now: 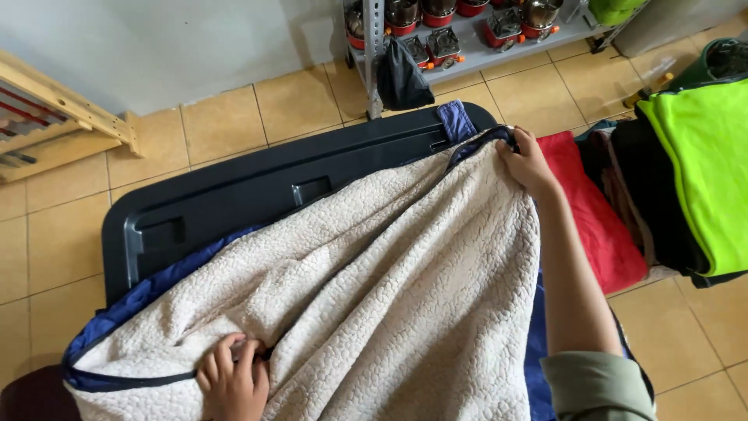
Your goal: A person is smoothing out and folding a blue sleeping bag with a white fleece lining on top of a black plastic bin lid.
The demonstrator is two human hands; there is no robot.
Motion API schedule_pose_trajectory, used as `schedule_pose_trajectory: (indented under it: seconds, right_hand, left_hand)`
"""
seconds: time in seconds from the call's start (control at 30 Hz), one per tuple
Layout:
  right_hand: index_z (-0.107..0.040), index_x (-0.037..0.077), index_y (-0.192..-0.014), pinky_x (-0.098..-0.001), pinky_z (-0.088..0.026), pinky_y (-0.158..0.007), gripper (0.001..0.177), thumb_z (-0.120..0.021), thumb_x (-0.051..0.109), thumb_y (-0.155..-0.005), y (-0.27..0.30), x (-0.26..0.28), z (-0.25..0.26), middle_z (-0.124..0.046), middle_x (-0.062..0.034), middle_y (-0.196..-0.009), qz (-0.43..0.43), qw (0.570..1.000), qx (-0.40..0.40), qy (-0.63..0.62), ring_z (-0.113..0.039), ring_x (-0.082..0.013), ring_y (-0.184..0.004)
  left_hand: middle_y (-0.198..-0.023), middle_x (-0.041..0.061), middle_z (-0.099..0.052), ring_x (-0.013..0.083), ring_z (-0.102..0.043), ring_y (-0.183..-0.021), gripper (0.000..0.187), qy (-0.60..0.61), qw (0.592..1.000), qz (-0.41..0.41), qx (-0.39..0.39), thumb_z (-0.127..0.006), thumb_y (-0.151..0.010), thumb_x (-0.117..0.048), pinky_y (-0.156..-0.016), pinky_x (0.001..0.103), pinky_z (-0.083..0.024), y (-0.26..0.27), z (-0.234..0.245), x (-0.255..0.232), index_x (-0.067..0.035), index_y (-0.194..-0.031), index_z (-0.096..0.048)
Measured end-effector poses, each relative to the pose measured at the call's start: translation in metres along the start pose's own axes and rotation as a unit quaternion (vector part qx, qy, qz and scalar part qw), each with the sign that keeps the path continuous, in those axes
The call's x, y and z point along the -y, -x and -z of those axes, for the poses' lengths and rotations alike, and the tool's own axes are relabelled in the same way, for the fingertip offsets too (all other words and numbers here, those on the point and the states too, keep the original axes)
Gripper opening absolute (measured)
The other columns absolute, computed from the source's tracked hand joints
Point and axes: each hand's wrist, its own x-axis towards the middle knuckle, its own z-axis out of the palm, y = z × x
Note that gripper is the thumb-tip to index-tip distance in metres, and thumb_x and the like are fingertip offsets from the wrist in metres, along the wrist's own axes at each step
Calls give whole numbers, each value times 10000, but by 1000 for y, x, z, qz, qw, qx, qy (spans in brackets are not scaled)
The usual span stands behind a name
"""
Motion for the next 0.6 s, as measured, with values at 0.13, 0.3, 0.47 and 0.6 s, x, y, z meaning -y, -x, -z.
schedule_pose_trajectory:
  seconds: [0.13, 0.3, 0.47, 0.6]
  right_hand:
    - [-538, -28, -1353, -411, -413, -1067, 380, -573, 188, -1043, -22, -31, -29, -515, -192, -1343, 99, 989, -99, 46, -504, -329, -1262]
    - [-570, -25, -1116, -424, -447, -767, 140, -584, -30, -977, 23, 1, -20, -559, -167, -1026, 282, 938, -185, 74, -552, -319, -914]
    - [-587, 43, -1154, -293, -473, -848, 291, -672, 35, -876, 174, 97, 57, -601, -69, -1044, 271, 953, 131, 33, -571, -175, -957]
    - [-497, -19, -1509, -273, -526, -900, 658, -605, -45, -861, 184, 72, 104, -647, -88, -1212, 175, 948, 225, -143, -644, -169, -1097]
  left_hand:
    - [-1361, -56, -598, 259, -562, -1225, 397, 2, 1000, 9, 26, -652, -706, -357, -990, 447, -411, 0, -1, 1, -332, -1101, -684]
    - [-1314, -48, -630, 254, -569, -1192, 316, 25, 999, 27, 22, -651, -727, -263, -994, 428, -418, -5, 11, -8, -299, -1035, -708]
    - [-1288, -35, -644, 275, -587, -1168, 315, 46, 998, 27, -15, -632, -738, -260, -987, 443, -422, -7, 7, -9, -260, -1043, -710]
    - [-1261, -18, -659, 291, -594, -1159, 248, 61, 997, 11, -41, -605, -774, -204, -976, 450, -416, -12, 19, -15, -248, -993, -712]
